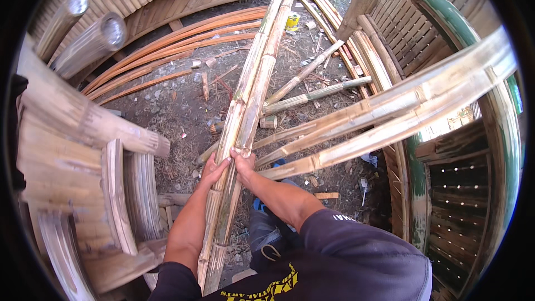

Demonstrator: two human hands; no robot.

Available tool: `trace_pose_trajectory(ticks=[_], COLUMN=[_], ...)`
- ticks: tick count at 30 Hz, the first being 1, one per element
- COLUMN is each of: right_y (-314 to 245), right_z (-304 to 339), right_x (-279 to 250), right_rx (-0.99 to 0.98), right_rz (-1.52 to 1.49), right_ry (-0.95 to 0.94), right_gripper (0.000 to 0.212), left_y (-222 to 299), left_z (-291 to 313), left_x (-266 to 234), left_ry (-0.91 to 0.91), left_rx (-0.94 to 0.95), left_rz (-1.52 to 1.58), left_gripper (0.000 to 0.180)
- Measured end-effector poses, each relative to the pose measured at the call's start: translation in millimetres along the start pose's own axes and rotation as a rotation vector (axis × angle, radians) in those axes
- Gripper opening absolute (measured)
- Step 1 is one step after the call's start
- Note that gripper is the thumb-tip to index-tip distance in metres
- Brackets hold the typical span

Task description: The person repeatedly picks up long bamboo poles from a stack, carries them across the workshop, and drops them onto a pile. The person then squats and uses a hand saw to cut a short bamboo segment.

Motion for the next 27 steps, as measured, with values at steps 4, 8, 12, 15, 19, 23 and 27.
trace_pose_trajectory(ticks=[4, 8, 12, 15, 19, 23, 27], right_y=[-29, -50, -62, -67, -84, -117, -175], right_z=[-83, -181, -276, -337, -403, -451, -507], right_x=[34, 56, 69, 70, 78, 81, 89], right_rx=[-0.036, -0.005, 0.003, 0.079, 0.103, 0.133, 0.181], right_rz=[0.083, 0.151, 0.148, 0.042, -0.094, -0.122, -0.095], right_ry=[0.175, 0.281, 0.287, 0.266, 0.166, 0.155, 0.217], right_gripper=[0.064, 0.073, 0.061, 0.057, 0.066, 0.066, 0.061], left_y=[2, 0, 5, 4, 0, 22, 82], left_z=[-107, -204, -290, -343, -410, -471, -547], left_x=[23, 58, 96, 125, 166, 199, 236], left_ry=[-0.044, -0.107, -0.150, -0.186, -0.240, -0.254, -0.268], left_rx=[-0.029, -0.152, -0.144, -0.179, -0.170, -0.131, -0.141], left_rz=[0.007, 0.087, -0.031, -0.109, -0.123, -0.258, -0.664], left_gripper=[0.064, 0.062, 0.070, 0.071, 0.072, 0.079, 0.109])
Point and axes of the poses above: each hand's wrist, its own z-axis away from the middle knuckle, its own x-axis out of the palm, y = z × x, the point moved 9 cm from there along -z, towards the middle knuckle, and after that the axes turned 9 degrees about y, right-handed, at the moved point
